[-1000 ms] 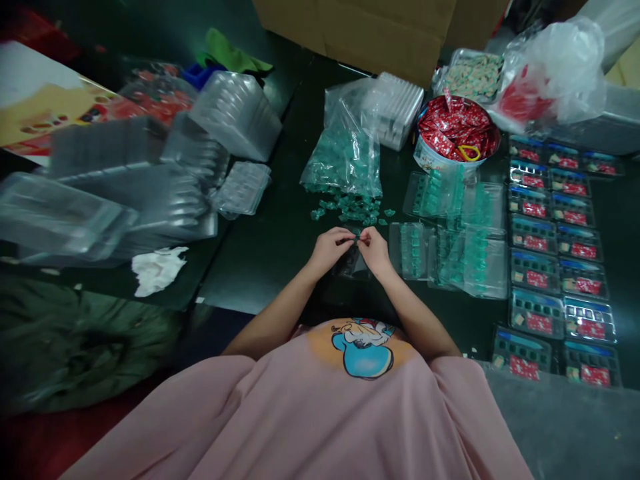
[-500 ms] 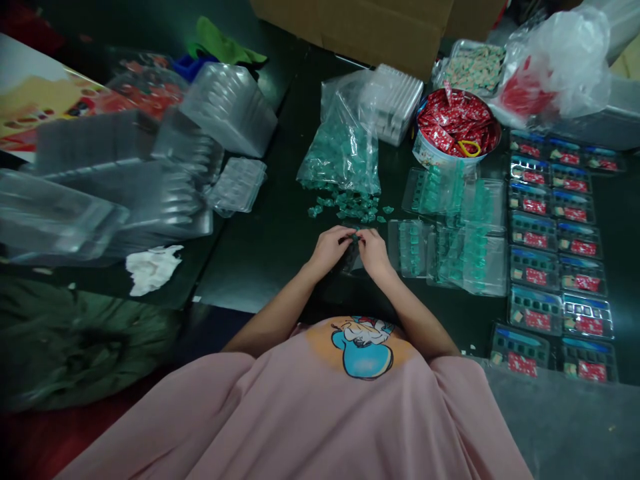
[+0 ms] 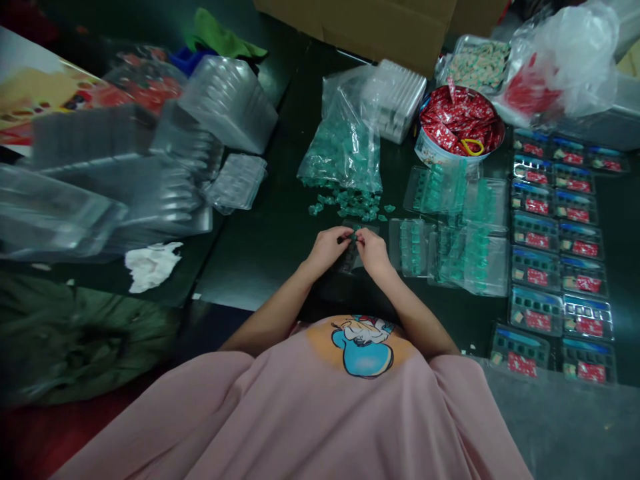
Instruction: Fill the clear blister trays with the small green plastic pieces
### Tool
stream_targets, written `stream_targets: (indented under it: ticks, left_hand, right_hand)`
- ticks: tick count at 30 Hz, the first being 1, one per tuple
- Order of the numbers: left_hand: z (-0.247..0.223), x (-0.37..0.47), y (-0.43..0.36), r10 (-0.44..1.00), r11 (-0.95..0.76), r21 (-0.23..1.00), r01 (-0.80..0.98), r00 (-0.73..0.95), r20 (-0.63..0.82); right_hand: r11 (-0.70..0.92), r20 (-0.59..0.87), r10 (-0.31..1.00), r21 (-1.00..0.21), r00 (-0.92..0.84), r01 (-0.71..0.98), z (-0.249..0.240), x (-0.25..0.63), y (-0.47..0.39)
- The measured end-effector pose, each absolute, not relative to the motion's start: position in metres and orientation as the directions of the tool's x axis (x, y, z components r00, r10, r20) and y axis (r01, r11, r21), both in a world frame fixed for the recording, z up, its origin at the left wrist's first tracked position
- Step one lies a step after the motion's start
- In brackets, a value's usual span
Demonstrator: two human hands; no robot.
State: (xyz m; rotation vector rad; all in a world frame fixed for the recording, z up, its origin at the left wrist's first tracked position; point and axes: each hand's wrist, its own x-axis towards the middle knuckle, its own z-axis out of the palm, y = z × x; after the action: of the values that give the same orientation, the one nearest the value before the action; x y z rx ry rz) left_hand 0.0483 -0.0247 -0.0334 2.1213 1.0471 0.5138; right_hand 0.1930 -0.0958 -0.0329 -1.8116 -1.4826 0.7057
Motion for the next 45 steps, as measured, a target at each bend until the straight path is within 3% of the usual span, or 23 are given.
stream_targets:
  ticks: [7, 13, 19, 27, 32, 37, 45]
  left_hand:
    - [-0.031, 0.049, -0.021, 0.797, -0.383, 0.819, 0.427, 0.601, 0.059]
    - [-0.038, 0.058, -0.022, 0.758, -0.461, 0.779, 0.426, 0.646, 0.096]
    - [-0.037, 0.060, -0.017, 0.759, -0.449, 0.754, 0.479, 0.649, 0.039]
    - [-0.030, 0.053, -0.011, 0.739, -0.382, 0.802, 0.460, 0.673, -0.034]
    - [-0.032, 0.054, -0.010, 0.752, -0.392, 0.772, 0.500, 0.657, -0.043]
    - [-0.033, 0.054, -0.008, 0.723, -0.422, 0.757, 0.499, 0.689, -0.052]
    - [-0.041, 0.052, -0.003, 0.703, -0.359, 0.814, 0.456, 0.706, -0.085]
  right_hand:
    - [-0.103, 0.041, 0.982, -0.705, 0.185, 0.702, -0.033, 0.195, -0.096]
    - [-0.160, -0.015, 0.981, -0.641, 0.195, 0.751, -0.033, 0.199, -0.097]
    - [-0.168, -0.024, 0.981, -0.612, 0.194, 0.773, -0.031, 0.200, -0.096]
    - [-0.129, -0.009, 0.991, -0.364, 0.135, 0.923, -0.026, 0.197, -0.090]
    - [-0.112, -0.035, 0.994, -0.292, 0.107, 0.950, -0.027, 0.194, -0.091]
    - [-0.108, -0.045, 0.994, -0.300, 0.099, 0.948, -0.019, 0.199, -0.096]
    - [-0.085, -0.019, 0.996, -0.560, 0.090, 0.824, -0.021, 0.207, -0.093]
